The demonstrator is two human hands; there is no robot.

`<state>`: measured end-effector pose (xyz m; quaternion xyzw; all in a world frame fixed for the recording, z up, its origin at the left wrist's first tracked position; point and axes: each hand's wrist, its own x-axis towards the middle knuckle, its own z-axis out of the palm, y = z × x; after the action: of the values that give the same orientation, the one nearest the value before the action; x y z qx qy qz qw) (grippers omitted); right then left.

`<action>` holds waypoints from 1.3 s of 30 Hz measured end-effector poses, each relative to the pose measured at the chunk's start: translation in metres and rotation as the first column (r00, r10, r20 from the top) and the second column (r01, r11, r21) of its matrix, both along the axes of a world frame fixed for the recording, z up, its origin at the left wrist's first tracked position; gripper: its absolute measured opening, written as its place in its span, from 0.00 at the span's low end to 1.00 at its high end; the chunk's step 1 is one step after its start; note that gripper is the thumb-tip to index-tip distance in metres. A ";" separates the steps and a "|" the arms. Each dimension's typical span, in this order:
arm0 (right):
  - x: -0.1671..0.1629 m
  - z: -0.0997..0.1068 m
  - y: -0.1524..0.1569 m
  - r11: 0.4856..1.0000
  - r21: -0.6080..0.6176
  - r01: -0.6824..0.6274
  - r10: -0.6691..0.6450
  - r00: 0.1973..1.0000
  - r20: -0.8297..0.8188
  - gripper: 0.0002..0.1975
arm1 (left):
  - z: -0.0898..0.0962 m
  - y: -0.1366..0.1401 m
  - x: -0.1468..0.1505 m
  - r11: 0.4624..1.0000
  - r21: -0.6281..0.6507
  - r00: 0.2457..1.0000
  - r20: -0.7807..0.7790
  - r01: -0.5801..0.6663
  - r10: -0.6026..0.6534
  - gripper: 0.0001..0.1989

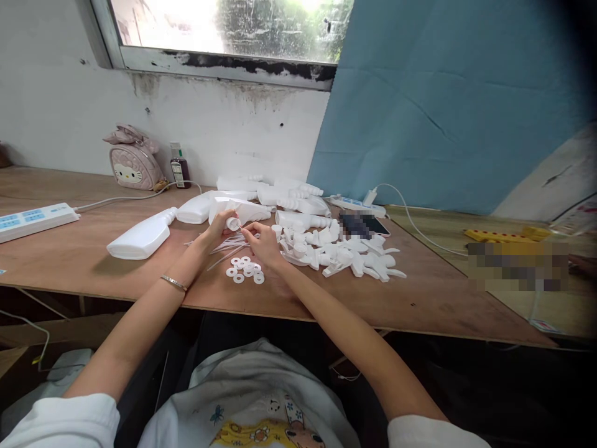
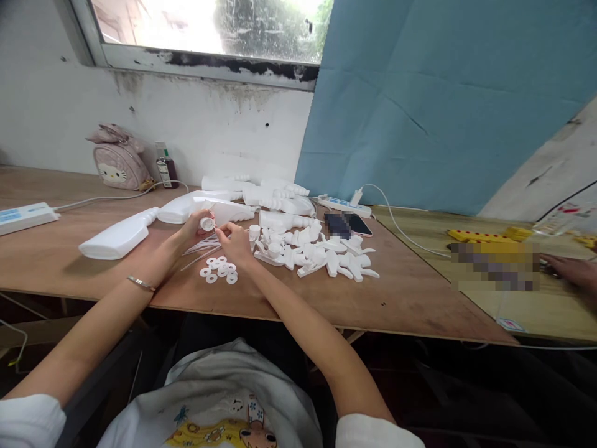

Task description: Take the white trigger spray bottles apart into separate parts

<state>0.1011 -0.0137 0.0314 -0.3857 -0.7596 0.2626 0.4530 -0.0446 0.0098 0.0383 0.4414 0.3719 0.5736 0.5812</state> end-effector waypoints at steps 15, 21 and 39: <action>0.000 -0.005 0.001 0.999 0.046 -0.011 0.007 0.996 0.090 0.12 | 0.000 0.000 0.003 0.996 -0.076 0.987 -0.152 0.045 -0.056 0.10; 0.002 -0.004 0.000 0.997 0.076 0.013 -0.024 0.988 0.153 0.11 | 0.000 -0.001 0.004 0.992 0.035 0.976 -0.180 -0.119 0.124 0.08; 0.003 -0.001 -0.006 0.985 0.170 0.012 -0.117 0.771 0.626 0.08 | 0.013 -0.007 -0.001 0.916 0.184 0.930 -0.026 -0.357 0.367 0.07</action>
<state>0.1045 -0.0194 0.0303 -0.4407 -0.8722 0.0416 0.2084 -0.0455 0.0023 0.0517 0.4315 0.4121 0.6884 0.4123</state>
